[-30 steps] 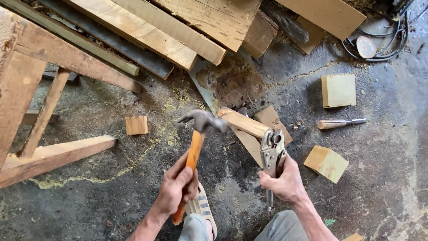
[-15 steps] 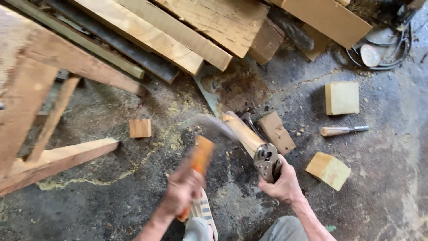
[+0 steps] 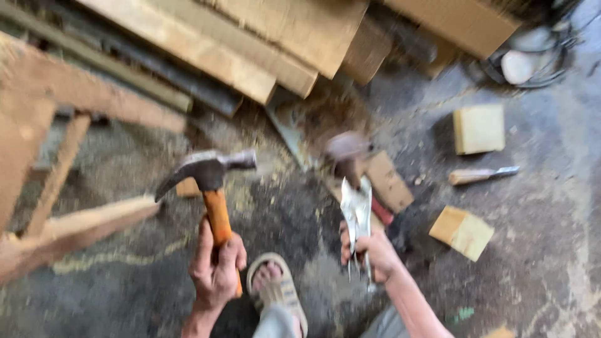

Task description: The person shapes a wooden piece by holding it with pliers and hitting it with a hammer. They also use a hammer and a chisel to refine the wood while sitting on the floor.

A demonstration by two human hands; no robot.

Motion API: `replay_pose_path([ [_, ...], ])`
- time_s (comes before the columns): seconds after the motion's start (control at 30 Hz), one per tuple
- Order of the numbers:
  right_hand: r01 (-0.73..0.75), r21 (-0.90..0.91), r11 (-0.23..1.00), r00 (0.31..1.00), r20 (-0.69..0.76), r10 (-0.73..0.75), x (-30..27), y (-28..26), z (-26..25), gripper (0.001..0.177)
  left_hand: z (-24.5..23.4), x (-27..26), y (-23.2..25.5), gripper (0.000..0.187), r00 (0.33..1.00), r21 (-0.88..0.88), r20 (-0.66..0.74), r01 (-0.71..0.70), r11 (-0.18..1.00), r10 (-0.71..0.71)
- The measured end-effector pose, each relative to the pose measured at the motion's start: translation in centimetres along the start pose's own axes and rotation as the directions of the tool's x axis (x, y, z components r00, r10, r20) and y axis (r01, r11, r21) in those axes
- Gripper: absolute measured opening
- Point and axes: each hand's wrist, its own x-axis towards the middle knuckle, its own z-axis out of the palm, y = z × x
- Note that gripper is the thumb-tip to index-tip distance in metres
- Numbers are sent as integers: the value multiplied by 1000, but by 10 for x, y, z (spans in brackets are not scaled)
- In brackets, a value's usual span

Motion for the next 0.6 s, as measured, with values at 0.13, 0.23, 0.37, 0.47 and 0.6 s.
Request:
replay_pose_path([
  [0.13, 116, 131, 985, 965, 219, -143, 7, 2, -2, 65, -2, -14, -10, 48, 994, 183, 51, -104, 978, 96],
  [0.23, 168, 100, 981, 983, 61, -174, 24, -2, -8, 44, 12, -21, -16, 58, 976, 184, 197, -129, 974, 92],
  [0.37, 132, -78, 988, 976, -165, -144, 10, -17, 5, 17, 28, -49, -45, 50, 954, 98, 262, -180, 979, 149],
  [0.47, 128, -117, 985, 965, -212, -151, -2, -29, 12, 18, 43, -54, -52, 48, 932, 98, 276, -270, 958, 234],
  [0.6, 127, -189, 974, 982, -117, -151, -16, -28, 20, 21, 63, -40, -47, 45, 902, 142, 338, -329, 933, 267],
])
